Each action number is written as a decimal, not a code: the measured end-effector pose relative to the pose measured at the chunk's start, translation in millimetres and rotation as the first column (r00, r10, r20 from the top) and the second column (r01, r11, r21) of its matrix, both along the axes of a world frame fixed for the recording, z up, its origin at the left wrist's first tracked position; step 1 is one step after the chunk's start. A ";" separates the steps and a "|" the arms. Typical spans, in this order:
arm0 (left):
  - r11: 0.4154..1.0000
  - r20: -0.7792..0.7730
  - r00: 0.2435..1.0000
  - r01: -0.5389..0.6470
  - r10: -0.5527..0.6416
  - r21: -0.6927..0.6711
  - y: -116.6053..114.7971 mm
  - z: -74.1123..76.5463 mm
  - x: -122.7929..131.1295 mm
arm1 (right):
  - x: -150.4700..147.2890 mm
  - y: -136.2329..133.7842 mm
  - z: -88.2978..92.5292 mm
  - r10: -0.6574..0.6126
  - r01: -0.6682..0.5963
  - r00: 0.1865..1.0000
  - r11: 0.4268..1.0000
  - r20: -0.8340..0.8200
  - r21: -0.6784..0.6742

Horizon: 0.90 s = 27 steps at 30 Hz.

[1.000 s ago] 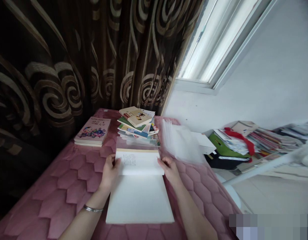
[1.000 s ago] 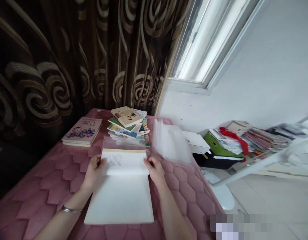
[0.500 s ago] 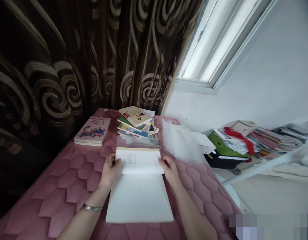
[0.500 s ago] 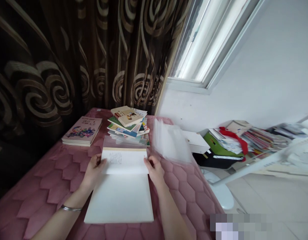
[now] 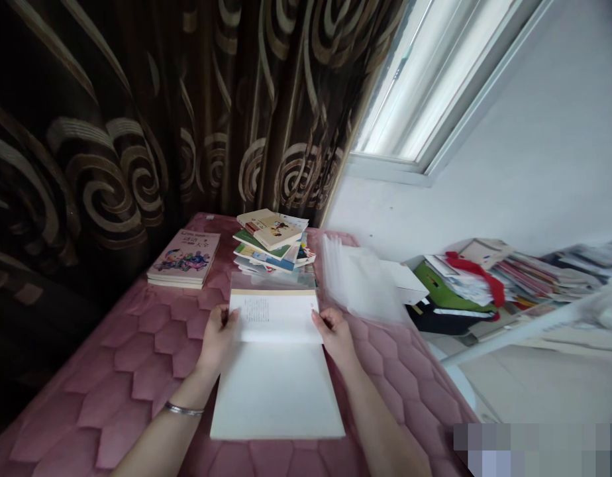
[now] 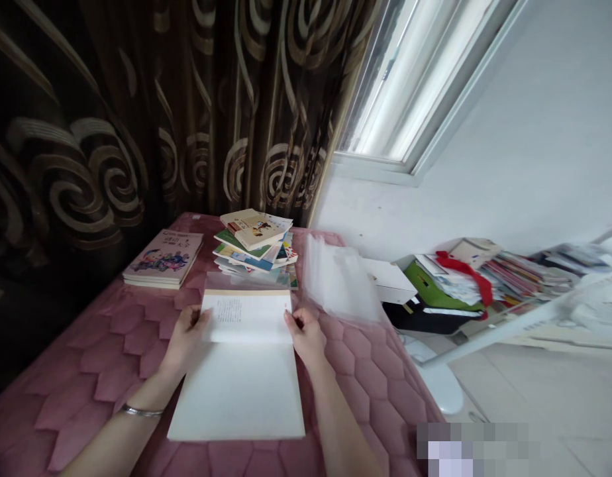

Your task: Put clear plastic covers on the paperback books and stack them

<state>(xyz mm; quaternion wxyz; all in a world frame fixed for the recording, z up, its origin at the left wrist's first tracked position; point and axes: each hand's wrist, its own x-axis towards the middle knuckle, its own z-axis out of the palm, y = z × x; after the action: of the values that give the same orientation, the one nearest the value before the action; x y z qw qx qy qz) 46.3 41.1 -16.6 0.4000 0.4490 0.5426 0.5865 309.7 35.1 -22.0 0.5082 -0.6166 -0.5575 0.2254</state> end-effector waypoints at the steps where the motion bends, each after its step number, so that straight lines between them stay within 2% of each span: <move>1: 1.000 0.014 1.000 0.002 -0.002 -0.002 -0.1 -1.1 -0.3 | -0.5 -0.1 0.4 -0.009 0.009 1.000 1.000 0.005 -0.001; 6: 0.999 0.041 0.998 0.052 -0.052 0.001 -0.2 -0.2 -1.4 | 0.6 -1.7 0.6 -0.019 0.018 0.999 1.000 -0.027 -0.004; 13: 0.999 -0.008 1.000 0.025 -0.025 0.023 -0.5 2.0 0.4 | 4.2 -6.0 2.0 0.108 -0.112 0.991 0.993 -0.075 -0.048; 21: 0.999 -0.022 1.000 0.020 -0.019 0.038 -2.1 3.5 0.2 | 6.7 -2.6 -5.8 0.077 -0.077 0.997 0.995 -0.013 -0.056; 27: 0.997 0.035 0.997 0.074 -0.074 0.008 -3.6 3.6 -2.2 | 4.8 -1.0 -9.7 0.047 -0.047 0.999 0.999 0.022 -0.019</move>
<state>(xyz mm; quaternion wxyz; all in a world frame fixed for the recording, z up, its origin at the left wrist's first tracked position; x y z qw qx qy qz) 44.1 37.6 -13.1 0.4293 0.4597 0.5164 0.5811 314.5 34.1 -31.7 0.4908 -0.6104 -0.5755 0.2353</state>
